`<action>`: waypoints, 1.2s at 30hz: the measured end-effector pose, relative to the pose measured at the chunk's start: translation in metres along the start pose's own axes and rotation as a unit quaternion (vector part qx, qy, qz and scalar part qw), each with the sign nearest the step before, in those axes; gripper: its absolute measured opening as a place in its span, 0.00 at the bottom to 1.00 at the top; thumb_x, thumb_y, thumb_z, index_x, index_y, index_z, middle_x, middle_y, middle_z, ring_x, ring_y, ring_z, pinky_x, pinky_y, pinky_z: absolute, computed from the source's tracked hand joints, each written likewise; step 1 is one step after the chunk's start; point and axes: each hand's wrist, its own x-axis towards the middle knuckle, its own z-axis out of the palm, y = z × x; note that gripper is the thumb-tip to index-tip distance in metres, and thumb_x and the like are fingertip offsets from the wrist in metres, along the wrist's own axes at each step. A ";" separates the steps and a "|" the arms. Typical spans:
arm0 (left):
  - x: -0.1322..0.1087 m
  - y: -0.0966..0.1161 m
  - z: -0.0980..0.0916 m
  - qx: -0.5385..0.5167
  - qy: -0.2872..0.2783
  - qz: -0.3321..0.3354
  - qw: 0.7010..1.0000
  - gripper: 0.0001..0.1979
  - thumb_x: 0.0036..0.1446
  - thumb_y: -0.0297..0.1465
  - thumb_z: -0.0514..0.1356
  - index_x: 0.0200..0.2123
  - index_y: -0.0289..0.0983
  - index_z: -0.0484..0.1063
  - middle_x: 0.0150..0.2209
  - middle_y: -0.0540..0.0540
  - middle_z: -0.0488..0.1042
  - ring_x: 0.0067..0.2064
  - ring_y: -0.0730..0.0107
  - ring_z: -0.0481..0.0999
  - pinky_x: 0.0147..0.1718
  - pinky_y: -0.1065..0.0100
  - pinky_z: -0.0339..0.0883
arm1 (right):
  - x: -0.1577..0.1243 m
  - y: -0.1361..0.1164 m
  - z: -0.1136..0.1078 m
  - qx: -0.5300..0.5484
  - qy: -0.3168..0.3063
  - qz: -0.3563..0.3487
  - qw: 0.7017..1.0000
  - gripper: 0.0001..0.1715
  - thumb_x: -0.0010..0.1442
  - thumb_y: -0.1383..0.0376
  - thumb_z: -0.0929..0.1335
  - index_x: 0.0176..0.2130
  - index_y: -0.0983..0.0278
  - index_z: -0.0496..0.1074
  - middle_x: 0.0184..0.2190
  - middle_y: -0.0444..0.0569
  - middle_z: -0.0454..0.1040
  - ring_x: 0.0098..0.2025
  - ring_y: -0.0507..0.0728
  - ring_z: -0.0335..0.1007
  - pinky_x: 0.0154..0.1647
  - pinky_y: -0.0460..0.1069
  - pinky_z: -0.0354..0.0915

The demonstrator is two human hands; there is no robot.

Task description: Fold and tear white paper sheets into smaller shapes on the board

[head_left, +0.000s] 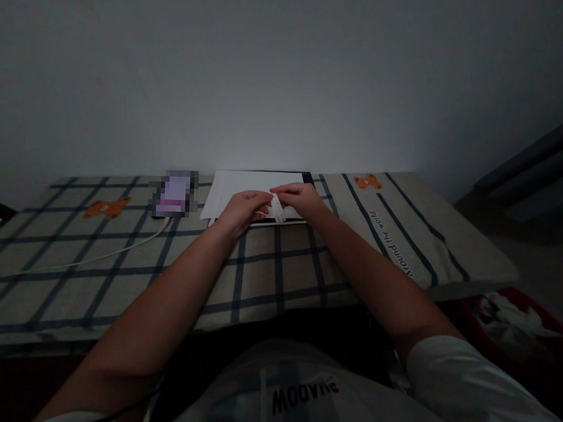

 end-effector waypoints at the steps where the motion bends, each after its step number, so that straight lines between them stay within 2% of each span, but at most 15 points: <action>1: 0.000 0.000 0.000 0.003 0.003 0.004 1.000 0.13 0.40 0.37 0.74 0.27 0.35 0.79 0.25 0.47 0.76 0.25 0.77 0.70 0.21 0.77 0.64 | 0.000 0.000 0.000 0.001 -0.003 0.002 1.000 0.15 0.49 0.60 0.75 0.38 0.64 0.83 0.32 0.47 0.82 0.32 0.52 0.73 0.38 0.50 0.72; 12: 0.004 -0.003 -0.002 0.025 0.020 0.030 0.999 0.12 0.41 0.37 0.72 0.25 0.35 0.77 0.24 0.47 0.75 0.24 0.76 0.70 0.22 0.74 0.65 | -0.001 -0.001 -0.003 0.006 -0.033 0.016 0.999 0.16 0.54 0.63 0.74 0.43 0.64 0.83 0.36 0.49 0.83 0.32 0.51 0.74 0.41 0.51 0.74; 16: 0.003 -0.003 -0.003 0.032 0.029 0.041 0.998 0.13 0.42 0.37 0.72 0.27 0.35 0.78 0.24 0.47 0.75 0.25 0.74 0.71 0.24 0.73 0.67 | -0.001 -0.002 -0.002 0.027 -0.023 0.026 0.999 0.17 0.55 0.62 0.75 0.45 0.65 0.82 0.35 0.48 0.82 0.32 0.51 0.74 0.42 0.50 0.75; 24: 0.004 -0.004 -0.004 0.035 0.027 0.048 0.998 0.15 0.42 0.39 0.72 0.28 0.34 0.78 0.27 0.46 0.77 0.27 0.73 0.74 0.27 0.72 0.71 | -0.001 -0.004 -0.001 0.070 -0.031 0.066 0.995 0.12 0.51 0.64 0.78 0.36 0.66 0.80 0.28 0.46 0.80 0.30 0.50 0.74 0.37 0.47 0.73; 30: 0.004 -0.006 -0.005 0.039 0.025 0.061 0.997 0.15 0.42 0.39 0.73 0.29 0.35 0.80 0.27 0.47 0.78 0.28 0.73 0.75 0.29 0.72 0.73 | -0.001 -0.006 0.000 0.073 -0.020 0.083 0.994 0.08 0.51 0.67 0.77 0.34 0.66 0.79 0.26 0.45 0.79 0.29 0.50 0.74 0.36 0.47 0.72; 36: 0.003 -0.006 -0.004 0.083 0.037 0.087 0.992 0.16 0.41 0.41 0.72 0.29 0.35 0.80 0.25 0.48 0.77 0.27 0.72 0.74 0.29 0.71 0.72 | -0.001 -0.004 0.001 0.062 -0.029 0.070 0.995 0.05 0.53 0.69 0.75 0.34 0.67 0.78 0.25 0.45 0.78 0.29 0.50 0.74 0.36 0.47 0.72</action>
